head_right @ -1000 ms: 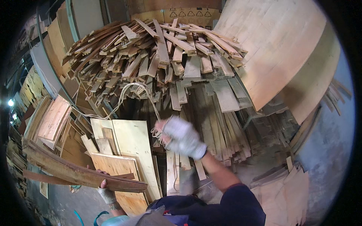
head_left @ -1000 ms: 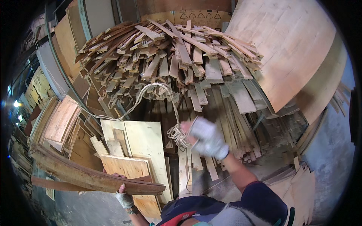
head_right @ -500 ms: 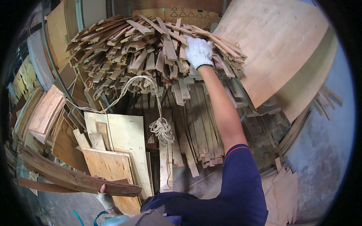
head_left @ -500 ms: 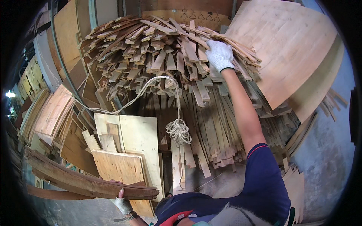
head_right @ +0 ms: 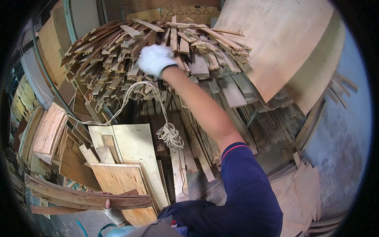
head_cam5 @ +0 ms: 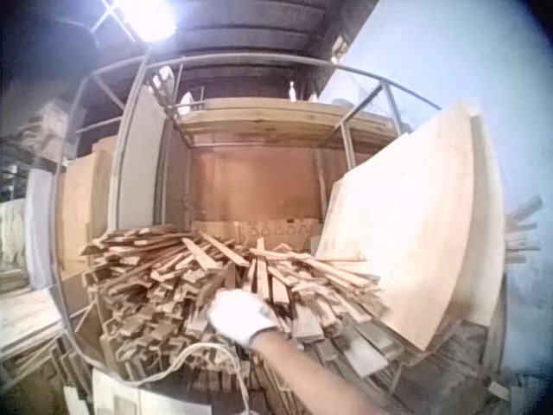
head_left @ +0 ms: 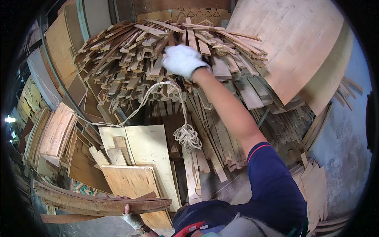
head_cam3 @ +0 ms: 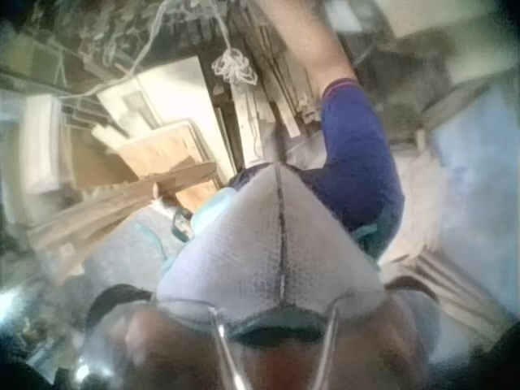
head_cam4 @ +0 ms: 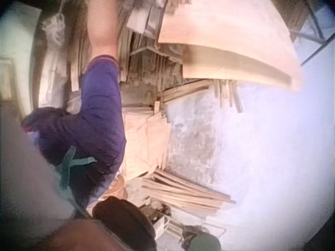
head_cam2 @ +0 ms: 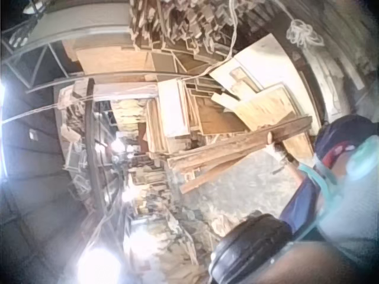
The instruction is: The person uses a jigsaw to cut a rectangular opening in a wooden board, then smooths the edges with a handheld grinder. They then move to a miter saw and cut several small wooden strips one by one.
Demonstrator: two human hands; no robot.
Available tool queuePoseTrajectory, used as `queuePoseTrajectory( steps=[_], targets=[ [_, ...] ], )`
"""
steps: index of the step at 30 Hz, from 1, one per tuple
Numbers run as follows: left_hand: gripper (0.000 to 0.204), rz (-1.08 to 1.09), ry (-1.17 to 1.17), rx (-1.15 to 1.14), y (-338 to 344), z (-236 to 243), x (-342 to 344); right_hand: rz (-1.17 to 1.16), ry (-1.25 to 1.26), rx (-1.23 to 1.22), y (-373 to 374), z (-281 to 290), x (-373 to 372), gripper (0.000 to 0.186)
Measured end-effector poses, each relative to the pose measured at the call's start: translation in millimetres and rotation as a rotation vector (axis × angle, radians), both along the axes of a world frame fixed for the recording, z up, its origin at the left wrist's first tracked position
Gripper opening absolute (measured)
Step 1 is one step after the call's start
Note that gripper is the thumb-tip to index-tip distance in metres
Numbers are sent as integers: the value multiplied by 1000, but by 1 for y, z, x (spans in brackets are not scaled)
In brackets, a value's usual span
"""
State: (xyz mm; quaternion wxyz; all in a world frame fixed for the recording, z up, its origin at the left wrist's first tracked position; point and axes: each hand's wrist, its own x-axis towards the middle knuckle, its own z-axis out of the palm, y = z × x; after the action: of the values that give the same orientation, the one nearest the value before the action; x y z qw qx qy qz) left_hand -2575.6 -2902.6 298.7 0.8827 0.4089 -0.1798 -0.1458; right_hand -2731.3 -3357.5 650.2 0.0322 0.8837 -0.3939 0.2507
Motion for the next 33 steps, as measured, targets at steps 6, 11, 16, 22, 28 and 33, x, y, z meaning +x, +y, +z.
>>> queuePoseTrajectory(
  steps=[6, 11, 16, 22, 28, 33],
  targets=[
    [113, 95, 37, 89, 11, -8, -15, -88, -348, -297, -97, 11, -74, 35],
    [113, 125, 26, 56, 20, -3, -18, -150, -121, -238, -108, 12, -56, 32],
    [111, 141, 49, 40, 24, -4, -22, -223, 73, -296, -131, 14, -18, 28],
    [108, 177, 51, 63, 41, -16, -27, -243, 295, -255, -170, 15, -4, 31],
    [102, 246, 123, 121, 60, -35, -34, -237, 284, -205, -170, 8, -6, 38],
    [97, 308, 147, 96, 72, -31, -42, -327, 32, -108, -141, 17, 5, 48]
  ],
)
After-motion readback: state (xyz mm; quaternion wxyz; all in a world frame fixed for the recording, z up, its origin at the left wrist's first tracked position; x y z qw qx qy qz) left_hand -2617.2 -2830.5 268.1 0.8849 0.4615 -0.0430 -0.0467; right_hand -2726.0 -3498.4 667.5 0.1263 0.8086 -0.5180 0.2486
